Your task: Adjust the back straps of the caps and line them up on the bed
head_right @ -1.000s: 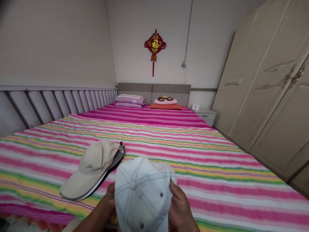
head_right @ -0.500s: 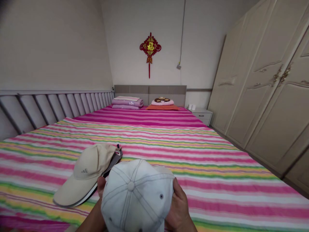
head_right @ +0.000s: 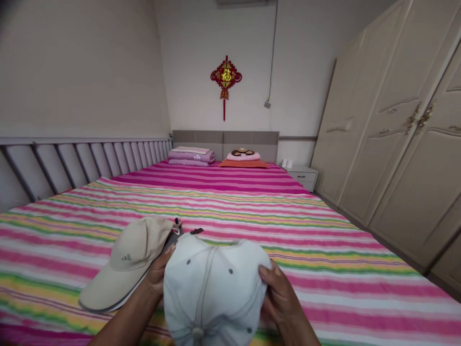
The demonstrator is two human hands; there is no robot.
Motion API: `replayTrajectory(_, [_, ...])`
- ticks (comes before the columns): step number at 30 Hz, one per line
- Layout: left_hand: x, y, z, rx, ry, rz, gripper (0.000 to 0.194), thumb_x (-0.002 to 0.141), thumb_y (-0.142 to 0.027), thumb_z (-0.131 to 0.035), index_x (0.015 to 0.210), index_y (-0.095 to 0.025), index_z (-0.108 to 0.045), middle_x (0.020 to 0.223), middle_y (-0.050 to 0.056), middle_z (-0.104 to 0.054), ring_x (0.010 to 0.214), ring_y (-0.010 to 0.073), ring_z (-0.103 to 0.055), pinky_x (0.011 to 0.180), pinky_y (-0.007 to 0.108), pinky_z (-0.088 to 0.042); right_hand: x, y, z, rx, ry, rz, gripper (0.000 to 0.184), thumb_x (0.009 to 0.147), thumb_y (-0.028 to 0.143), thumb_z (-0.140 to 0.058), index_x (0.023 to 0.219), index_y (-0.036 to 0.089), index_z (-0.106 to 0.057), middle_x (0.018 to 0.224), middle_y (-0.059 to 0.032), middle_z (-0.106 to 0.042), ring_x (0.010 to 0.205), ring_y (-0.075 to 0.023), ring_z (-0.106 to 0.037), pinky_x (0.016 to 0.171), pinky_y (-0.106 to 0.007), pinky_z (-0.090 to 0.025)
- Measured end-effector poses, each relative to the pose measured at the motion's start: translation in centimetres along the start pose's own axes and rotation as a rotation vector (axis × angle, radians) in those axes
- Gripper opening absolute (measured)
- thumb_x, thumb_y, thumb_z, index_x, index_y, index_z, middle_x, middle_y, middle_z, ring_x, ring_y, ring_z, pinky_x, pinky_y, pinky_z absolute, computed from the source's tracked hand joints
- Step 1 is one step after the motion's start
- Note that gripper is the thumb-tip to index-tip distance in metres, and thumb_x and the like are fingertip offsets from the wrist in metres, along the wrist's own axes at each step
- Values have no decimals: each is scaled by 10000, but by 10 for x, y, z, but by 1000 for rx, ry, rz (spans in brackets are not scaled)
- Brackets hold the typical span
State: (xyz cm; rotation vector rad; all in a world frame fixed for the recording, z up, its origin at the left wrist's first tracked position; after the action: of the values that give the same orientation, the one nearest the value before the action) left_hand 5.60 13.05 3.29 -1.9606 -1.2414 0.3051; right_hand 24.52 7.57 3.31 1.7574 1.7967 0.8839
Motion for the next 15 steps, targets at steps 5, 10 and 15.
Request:
replayTrajectory(5, [4,-23,-22,85,128,-12,304,506,-133,-736,794,-121,-641,603,24,-661,541,142,-620,540,207,-469,2,34,-10,-506,136,166,138,573,266,-732,614,154,-661,514,17,-559,466,-99,-459,443,-191,-366])
replayTrajectory(10, [-2,-7,-8,70,32,67,284,471,-252,-758,659,-92,-618,537,27,-621,477,109,-566,479,185,-431,-13,5,-4,-762,314,-4,185,678,332,-648,727,153,-654,614,-5,-553,595,-142,-475,561,-241,-384])
replayTrajectory(15, [-9,8,-2,198,-40,120,257,492,-271,-761,588,-105,-590,472,-4,-560,384,63,-466,396,164,-332,-30,-33,3,-606,440,-268,414,651,475,-640,889,136,-623,694,-23,-552,583,-116,-455,513,-202,-332])
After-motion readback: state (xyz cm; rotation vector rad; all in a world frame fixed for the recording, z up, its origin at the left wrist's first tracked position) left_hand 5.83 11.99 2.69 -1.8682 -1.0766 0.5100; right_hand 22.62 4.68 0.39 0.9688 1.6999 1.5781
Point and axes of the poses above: each hand's wrist, its own x-axis towards the middle knuckle, its own z-axis out of the back of the hand, y = z × x, the point moved 8 cm from there along x, towards the middle knuckle
